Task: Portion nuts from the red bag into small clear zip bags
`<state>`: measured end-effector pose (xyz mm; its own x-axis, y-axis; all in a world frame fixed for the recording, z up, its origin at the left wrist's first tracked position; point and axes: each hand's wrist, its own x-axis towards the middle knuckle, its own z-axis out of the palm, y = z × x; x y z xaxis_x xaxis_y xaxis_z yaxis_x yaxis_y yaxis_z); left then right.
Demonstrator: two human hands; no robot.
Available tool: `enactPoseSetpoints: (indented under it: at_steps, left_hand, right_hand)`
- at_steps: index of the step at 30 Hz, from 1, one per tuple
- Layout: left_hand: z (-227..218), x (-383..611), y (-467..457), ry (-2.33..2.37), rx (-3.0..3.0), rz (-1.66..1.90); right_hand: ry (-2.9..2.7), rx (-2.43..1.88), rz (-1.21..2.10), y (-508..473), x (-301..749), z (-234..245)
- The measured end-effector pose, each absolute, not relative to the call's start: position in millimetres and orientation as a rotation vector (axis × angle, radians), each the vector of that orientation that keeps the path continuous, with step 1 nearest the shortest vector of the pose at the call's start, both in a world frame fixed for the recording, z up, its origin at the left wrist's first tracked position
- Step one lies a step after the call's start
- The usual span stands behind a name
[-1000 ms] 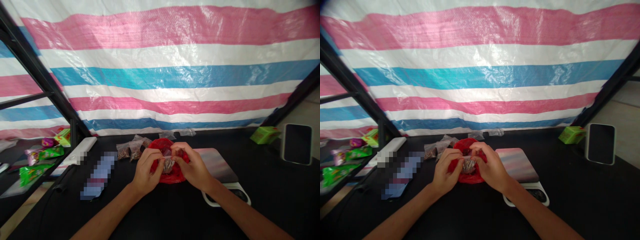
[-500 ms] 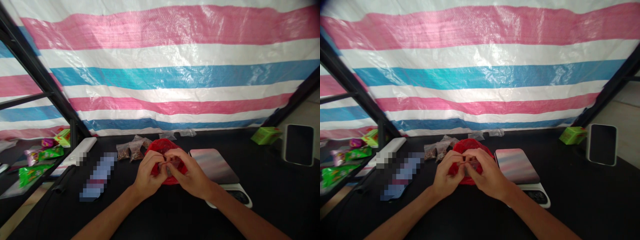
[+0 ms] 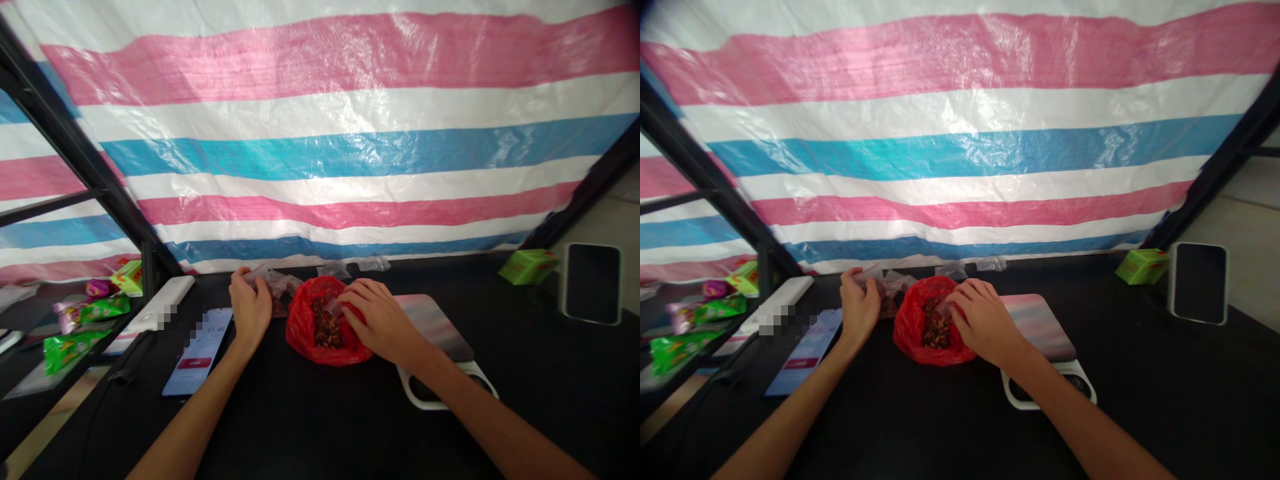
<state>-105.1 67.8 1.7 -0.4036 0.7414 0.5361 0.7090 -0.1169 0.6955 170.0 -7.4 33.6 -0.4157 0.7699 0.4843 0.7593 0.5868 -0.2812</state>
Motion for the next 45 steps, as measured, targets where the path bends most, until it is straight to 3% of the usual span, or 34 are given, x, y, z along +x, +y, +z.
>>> enactPoseSetpoints:
  at_steps: [9,13,26,45]
  left_hand:
    - [-4.1,-101.8,73.2,2.237,1.670,1.125]
    - [-0.7,-98.7,70.1,2.394,1.648,1.250]
    - [-2.5,-82.6,51.7,2.328,2.032,1.205]
    - [-14.6,-78.7,53.3,2.145,1.923,1.025]
  right_hand:
    - [-2.019,-1.539,-0.279,14.4,201.6,24.8]
    - [-2.072,-1.715,-0.407,27.7,234.4,15.1]
    - [-2.081,-1.993,-0.025,44.6,269.3,6.6]
    - [-1.929,-1.924,-0.054,51.3,284.1,7.1]
